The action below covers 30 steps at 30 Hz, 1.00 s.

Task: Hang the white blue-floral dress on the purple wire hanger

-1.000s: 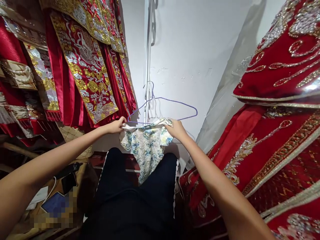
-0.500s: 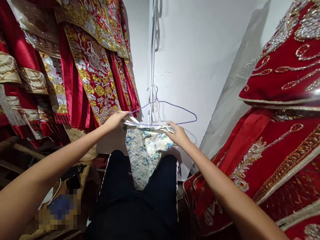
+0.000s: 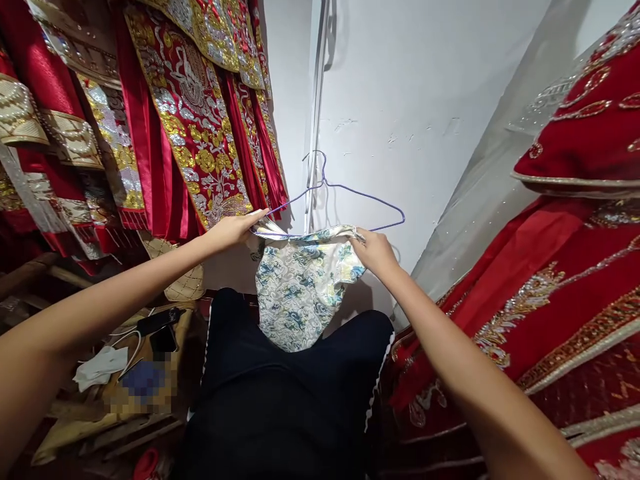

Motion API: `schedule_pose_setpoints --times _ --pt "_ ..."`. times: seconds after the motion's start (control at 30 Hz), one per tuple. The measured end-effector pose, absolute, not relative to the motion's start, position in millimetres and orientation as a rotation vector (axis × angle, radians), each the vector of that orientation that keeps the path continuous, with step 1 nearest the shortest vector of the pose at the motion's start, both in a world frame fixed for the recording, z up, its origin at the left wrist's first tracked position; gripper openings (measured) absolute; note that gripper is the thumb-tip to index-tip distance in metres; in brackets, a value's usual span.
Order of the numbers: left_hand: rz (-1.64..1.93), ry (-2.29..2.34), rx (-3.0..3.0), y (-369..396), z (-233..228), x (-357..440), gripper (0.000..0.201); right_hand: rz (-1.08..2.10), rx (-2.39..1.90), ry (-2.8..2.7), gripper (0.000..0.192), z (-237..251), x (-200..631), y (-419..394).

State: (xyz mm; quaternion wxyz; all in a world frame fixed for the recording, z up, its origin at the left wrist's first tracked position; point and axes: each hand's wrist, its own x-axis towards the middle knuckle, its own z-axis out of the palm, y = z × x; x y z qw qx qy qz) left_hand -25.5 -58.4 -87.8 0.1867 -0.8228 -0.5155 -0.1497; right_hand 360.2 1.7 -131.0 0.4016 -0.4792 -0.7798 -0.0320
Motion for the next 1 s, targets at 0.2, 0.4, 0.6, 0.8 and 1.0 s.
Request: schedule_pose_setpoints --times 0.2,0.4,0.6,0.8,1.0 --pt "-0.24 -1.458 -2.324 -61.8 -94.1 -12.7 0.071 -0.013 -1.267 -1.918 0.025 -120.1 365.9 7.4" --pt "-0.376 -1.334 -2.417 -58.8 -95.6 -23.9 0.068 0.07 -1.266 -1.915 0.025 -121.9 358.7 8.2" --pt "-0.34 -1.39 -2.369 -60.1 -101.8 -26.7 0.07 0.084 -1.352 -1.896 0.027 -124.3 351.7 11.4" --pt "-0.325 -1.331 -2.313 -61.1 -106.9 -25.4 0.067 0.147 -1.356 -1.861 0.026 -123.1 343.6 14.4" --pt "-0.319 -1.24 -2.352 -59.3 -118.0 -36.3 0.042 0.235 -1.354 -1.821 0.028 -127.4 329.5 17.3"
